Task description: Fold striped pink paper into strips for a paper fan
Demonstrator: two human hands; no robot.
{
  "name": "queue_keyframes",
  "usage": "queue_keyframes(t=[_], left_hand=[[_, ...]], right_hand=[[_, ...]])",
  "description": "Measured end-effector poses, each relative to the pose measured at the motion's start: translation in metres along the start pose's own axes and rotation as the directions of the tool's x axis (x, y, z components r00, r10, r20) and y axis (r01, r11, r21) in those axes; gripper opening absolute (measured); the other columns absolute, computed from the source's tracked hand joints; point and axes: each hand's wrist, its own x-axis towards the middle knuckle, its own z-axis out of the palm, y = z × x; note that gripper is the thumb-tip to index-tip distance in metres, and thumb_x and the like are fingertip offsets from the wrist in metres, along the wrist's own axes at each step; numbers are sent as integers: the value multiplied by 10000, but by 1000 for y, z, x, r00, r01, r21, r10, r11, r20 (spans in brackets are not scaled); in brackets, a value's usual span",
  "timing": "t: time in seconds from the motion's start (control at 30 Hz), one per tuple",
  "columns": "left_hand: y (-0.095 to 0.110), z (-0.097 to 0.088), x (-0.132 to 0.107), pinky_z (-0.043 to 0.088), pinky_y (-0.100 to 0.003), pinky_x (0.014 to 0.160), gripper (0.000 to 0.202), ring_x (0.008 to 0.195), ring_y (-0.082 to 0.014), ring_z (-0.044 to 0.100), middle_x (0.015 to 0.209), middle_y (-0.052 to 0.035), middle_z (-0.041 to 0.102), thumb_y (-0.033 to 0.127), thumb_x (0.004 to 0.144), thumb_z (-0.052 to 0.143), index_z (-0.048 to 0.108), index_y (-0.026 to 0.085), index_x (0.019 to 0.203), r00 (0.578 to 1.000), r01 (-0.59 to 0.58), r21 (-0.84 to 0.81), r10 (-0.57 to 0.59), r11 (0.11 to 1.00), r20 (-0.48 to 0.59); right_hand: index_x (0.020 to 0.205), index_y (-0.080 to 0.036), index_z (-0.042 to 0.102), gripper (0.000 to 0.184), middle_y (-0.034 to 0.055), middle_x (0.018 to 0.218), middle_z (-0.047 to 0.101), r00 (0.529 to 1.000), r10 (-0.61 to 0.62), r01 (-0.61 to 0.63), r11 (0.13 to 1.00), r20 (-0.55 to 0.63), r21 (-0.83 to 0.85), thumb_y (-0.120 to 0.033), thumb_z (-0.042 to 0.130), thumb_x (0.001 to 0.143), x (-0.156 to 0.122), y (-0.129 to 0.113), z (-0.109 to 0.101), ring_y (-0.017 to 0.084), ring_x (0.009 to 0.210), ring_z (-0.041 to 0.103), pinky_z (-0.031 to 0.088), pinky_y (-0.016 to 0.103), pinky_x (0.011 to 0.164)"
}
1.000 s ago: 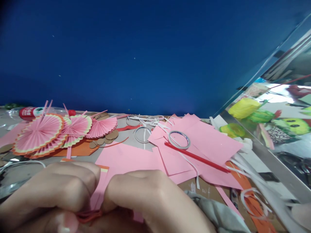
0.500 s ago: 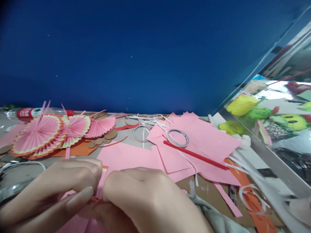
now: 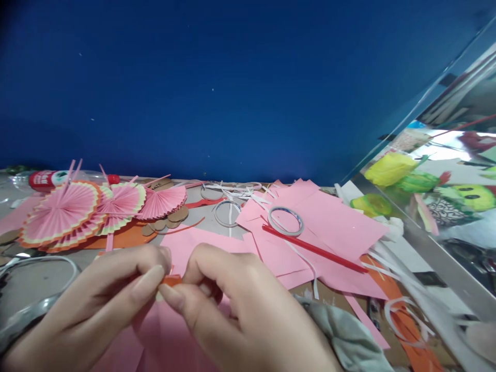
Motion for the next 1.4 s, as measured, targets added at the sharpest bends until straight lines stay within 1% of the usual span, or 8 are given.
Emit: queue_keyframes(t=[0.17,0.37,0.47,0.63,0.93,1.03,1.2,1.4], left_hand=[[-1,12,0,424,-180,518,251,567,-99,463,640,28,507,429,860,478,531,210,750,993,-39,-325,2,945,-114],[5,13,6,447,-192,632,176,627,-109,536,664,39,589,239,889,450,591,216,786,999,-17,-68,14,998,-46],[4,10,8,418,-180,555,244,560,-97,492,604,48,543,216,899,402,540,201,699,998,-57,70,57,996,8],[-2,11,6,339,-209,442,332,478,-101,418,512,41,446,320,888,405,428,191,583,993,56,266,-25,962,-117],[-2,8,7,443,-234,701,177,658,-132,521,678,17,563,279,880,444,579,199,797,999,17,-29,-16,999,38],[-1,6,10,411,-202,630,213,630,-115,487,646,31,511,299,899,424,553,193,768,996,30,6,-31,1000,82],[-5,3,10,222,-196,429,382,473,-76,236,541,56,219,312,930,347,330,178,573,992,78,133,-91,988,90],[-12,8,8,264,-202,405,375,473,-91,287,554,51,269,432,884,377,401,193,597,986,168,271,-157,948,-61]], right_hand=[[622,-211,376,248,-43,542,361,996,61,-49,985,-70,163,-275,464,845,-1,1,1,89,474,342,249,180,361],[615,-209,369,263,-45,541,353,992,39,-20,987,-119,157,-280,446,856,3,4,7,86,468,332,273,175,369],[609,-208,376,273,-44,528,371,986,16,6,992,-166,126,-273,438,867,3,3,8,86,461,349,295,175,374],[605,-203,394,267,-42,525,383,971,-18,25,999,-238,27,-226,448,865,3,3,11,83,453,371,317,183,388],[621,-207,409,249,-34,558,402,968,-60,61,998,-242,-4,-198,433,869,2,5,12,93,485,401,341,200,425],[637,-204,429,258,-40,567,412,987,-63,71,996,-149,49,-232,432,893,6,10,7,86,495,405,354,191,440],[663,-196,462,265,-59,570,393,993,-76,89,983,-86,159,-301,454,906,12,13,0,67,490,375,355,172,451],[672,-187,463,253,-44,586,385,997,-20,29,992,-74,121,-262,424,911,13,11,1,79,518,386,341,194,446]])
